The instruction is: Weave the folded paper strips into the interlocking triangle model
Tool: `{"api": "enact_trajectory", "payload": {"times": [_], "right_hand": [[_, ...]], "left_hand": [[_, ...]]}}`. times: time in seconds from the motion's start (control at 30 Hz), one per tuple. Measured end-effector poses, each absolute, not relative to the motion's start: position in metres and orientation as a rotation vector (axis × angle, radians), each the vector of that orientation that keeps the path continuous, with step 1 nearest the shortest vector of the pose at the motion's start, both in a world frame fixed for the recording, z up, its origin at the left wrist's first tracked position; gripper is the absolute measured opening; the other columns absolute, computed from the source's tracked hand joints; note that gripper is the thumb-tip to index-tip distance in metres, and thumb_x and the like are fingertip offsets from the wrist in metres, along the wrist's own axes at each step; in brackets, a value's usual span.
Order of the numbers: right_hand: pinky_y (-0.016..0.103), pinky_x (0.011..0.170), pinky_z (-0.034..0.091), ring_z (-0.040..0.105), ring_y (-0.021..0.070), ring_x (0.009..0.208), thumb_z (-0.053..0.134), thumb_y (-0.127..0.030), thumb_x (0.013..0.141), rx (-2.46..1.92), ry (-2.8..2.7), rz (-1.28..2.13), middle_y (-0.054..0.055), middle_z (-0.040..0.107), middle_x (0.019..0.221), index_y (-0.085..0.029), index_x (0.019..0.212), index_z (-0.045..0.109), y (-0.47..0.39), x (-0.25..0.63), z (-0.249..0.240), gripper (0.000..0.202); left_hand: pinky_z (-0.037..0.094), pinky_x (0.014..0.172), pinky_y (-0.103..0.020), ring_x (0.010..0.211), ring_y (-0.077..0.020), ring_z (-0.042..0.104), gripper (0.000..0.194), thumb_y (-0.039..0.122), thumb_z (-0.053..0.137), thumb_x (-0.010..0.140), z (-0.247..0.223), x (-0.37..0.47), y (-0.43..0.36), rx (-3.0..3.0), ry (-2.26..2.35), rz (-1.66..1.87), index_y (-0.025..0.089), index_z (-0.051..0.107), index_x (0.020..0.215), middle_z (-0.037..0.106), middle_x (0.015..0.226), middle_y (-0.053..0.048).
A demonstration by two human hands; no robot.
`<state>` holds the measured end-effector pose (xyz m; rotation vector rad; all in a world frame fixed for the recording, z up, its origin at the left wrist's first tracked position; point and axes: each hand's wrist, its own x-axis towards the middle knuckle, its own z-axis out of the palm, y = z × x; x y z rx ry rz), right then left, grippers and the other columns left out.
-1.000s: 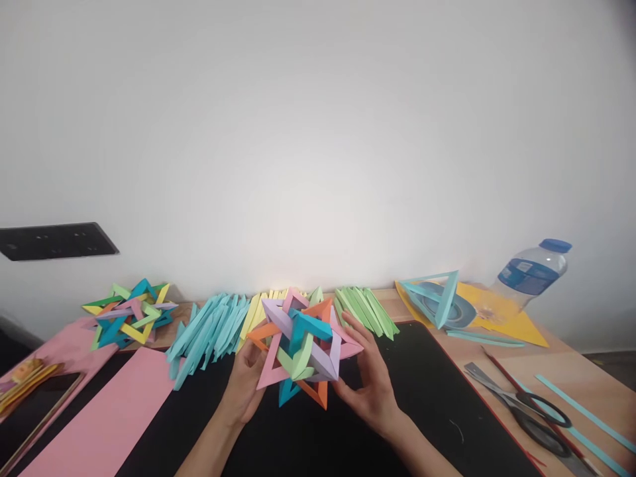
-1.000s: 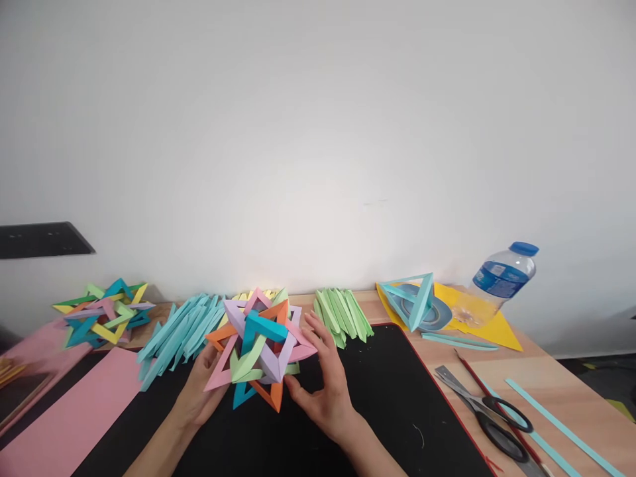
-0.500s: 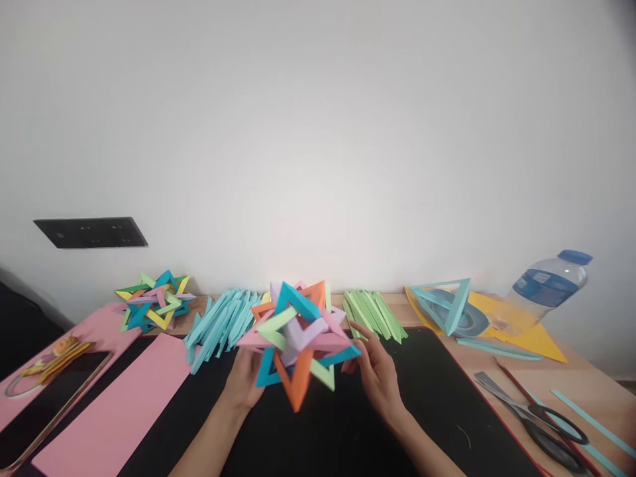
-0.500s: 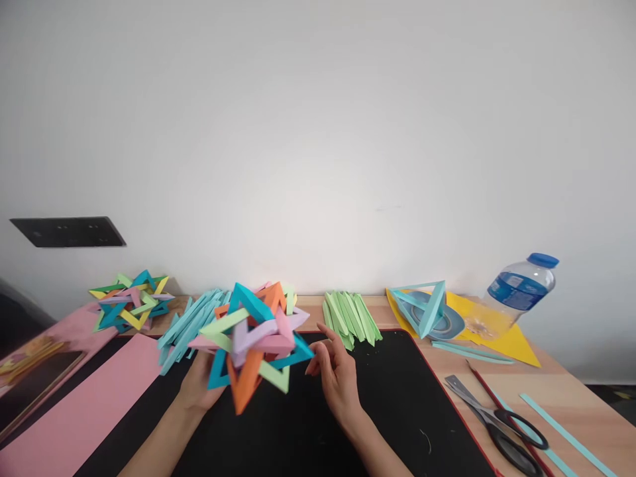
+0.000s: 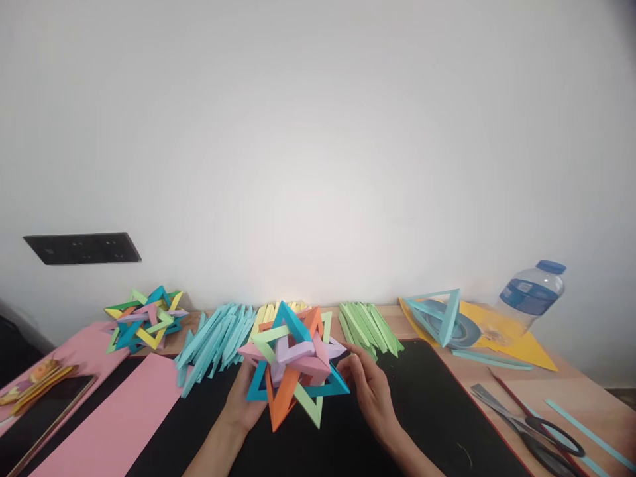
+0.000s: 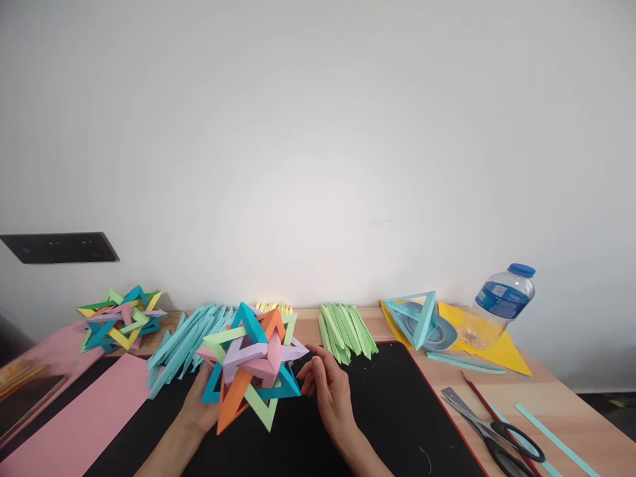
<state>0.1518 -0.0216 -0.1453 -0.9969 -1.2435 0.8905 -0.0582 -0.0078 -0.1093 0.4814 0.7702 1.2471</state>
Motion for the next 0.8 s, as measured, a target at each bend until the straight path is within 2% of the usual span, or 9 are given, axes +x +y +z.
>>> {"api": "enact_trajectory", "payload": {"times": [0.1, 0.17, 0.3, 0.37, 0.5, 0.63, 0.73, 0.8], "right_hand": [[0.024, 0.042, 0.048, 0.056, 0.0131, 0.045, 0.039, -0.043, 0.094, -0.993, -1.261, 0.841, 0.001, 0.062, 0.064, -0.017, 0.108, 0.056, -0.022, 0.152, -0.146, 0.034], [0.024, 0.046, 0.051, 0.057, 0.0130, 0.051, 0.040, -0.039, 0.094, -0.991, -1.241, 0.780, 0.003, 0.063, 0.071, -0.019, 0.110, 0.056, -0.022, 0.153, -0.145, 0.030], [0.029, 0.061, 0.059, 0.063, 0.0174, 0.079, 0.044, -0.035, 0.093, -0.903, -1.215, 0.723, 0.008, 0.062, 0.098, -0.024, 0.119, 0.051, -0.020, 0.155, -0.146, 0.029], [0.033, 0.069, 0.060, 0.063, 0.0201, 0.091, 0.044, -0.035, 0.093, -0.856, -1.264, 0.741, 0.009, 0.060, 0.109, -0.026, 0.126, 0.046, -0.019, 0.156, -0.149, 0.035], [0.035, 0.075, 0.060, 0.062, 0.0227, 0.100, 0.046, -0.031, 0.092, -0.856, -1.369, 0.745, 0.009, 0.057, 0.117, -0.029, 0.131, 0.043, -0.019, 0.159, -0.157, 0.039], [0.042, 0.091, 0.053, 0.057, 0.0260, 0.113, 0.050, -0.028, 0.091, -0.871, -1.433, 0.690, 0.011, 0.048, 0.132, -0.029, 0.135, 0.037, -0.022, 0.162, -0.160, 0.046], [0.048, 0.099, 0.045, 0.051, 0.0280, 0.121, 0.051, -0.027, 0.090, -0.927, -1.516, 0.665, 0.012, 0.049, 0.134, -0.027, 0.140, 0.030, -0.025, 0.163, -0.158, 0.054], [0.050, 0.099, 0.043, 0.052, 0.0278, 0.119, 0.051, -0.028, 0.090, -0.970, -1.567, 0.639, 0.012, 0.054, 0.128, -0.026, 0.139, 0.033, -0.026, 0.163, -0.156, 0.052]], "left_hand": [[0.053, 0.083, -0.040, 0.096, -0.0311, 0.066, 0.039, 0.036, 0.077, 0.063, -0.106, -0.059, -0.003, 0.550, 0.746, 1.281, 0.030, 0.070, 0.101, 0.074, 0.073, -0.002], [0.052, 0.085, -0.037, 0.100, -0.0284, 0.064, 0.044, 0.035, 0.076, 0.066, -0.107, -0.060, 0.000, 0.607, 0.738, 1.340, 0.030, 0.067, 0.109, 0.075, 0.085, -0.002], [0.052, 0.082, -0.030, 0.100, -0.0239, 0.064, 0.044, 0.033, 0.071, 0.074, -0.108, -0.059, 0.001, 0.762, 0.725, 1.413, 0.030, 0.062, 0.117, 0.071, 0.107, -0.003], [0.052, 0.079, -0.028, 0.097, -0.0235, 0.064, 0.043, 0.032, 0.074, 0.072, -0.105, -0.056, -0.001, 0.785, 0.759, 1.397, 0.029, 0.063, 0.114, 0.070, 0.106, -0.003], [0.052, 0.074, -0.029, 0.091, -0.0245, 0.066, 0.040, 0.029, 0.077, 0.068, -0.093, -0.050, -0.006, 0.842, 0.842, 1.321, 0.023, 0.065, 0.106, 0.070, 0.099, -0.007], [0.052, 0.073, -0.027, 0.080, -0.0190, 0.067, 0.030, 0.024, 0.078, 0.068, -0.085, -0.051, -0.010, 0.885, 0.853, 1.263, 0.020, 0.066, 0.096, 0.070, 0.095, -0.006], [0.053, 0.070, -0.028, 0.075, -0.0193, 0.068, 0.036, 0.022, 0.080, 0.064, -0.076, -0.065, -0.012, 0.868, 0.858, 1.329, 0.021, 0.066, 0.097, 0.071, 0.087, -0.004], [0.055, 0.070, -0.031, 0.080, -0.0234, 0.067, 0.038, 0.026, 0.082, 0.060, -0.064, -0.086, -0.015, 0.864, 0.868, 1.508, 0.021, 0.067, 0.094, 0.071, 0.084, -0.004]]}}
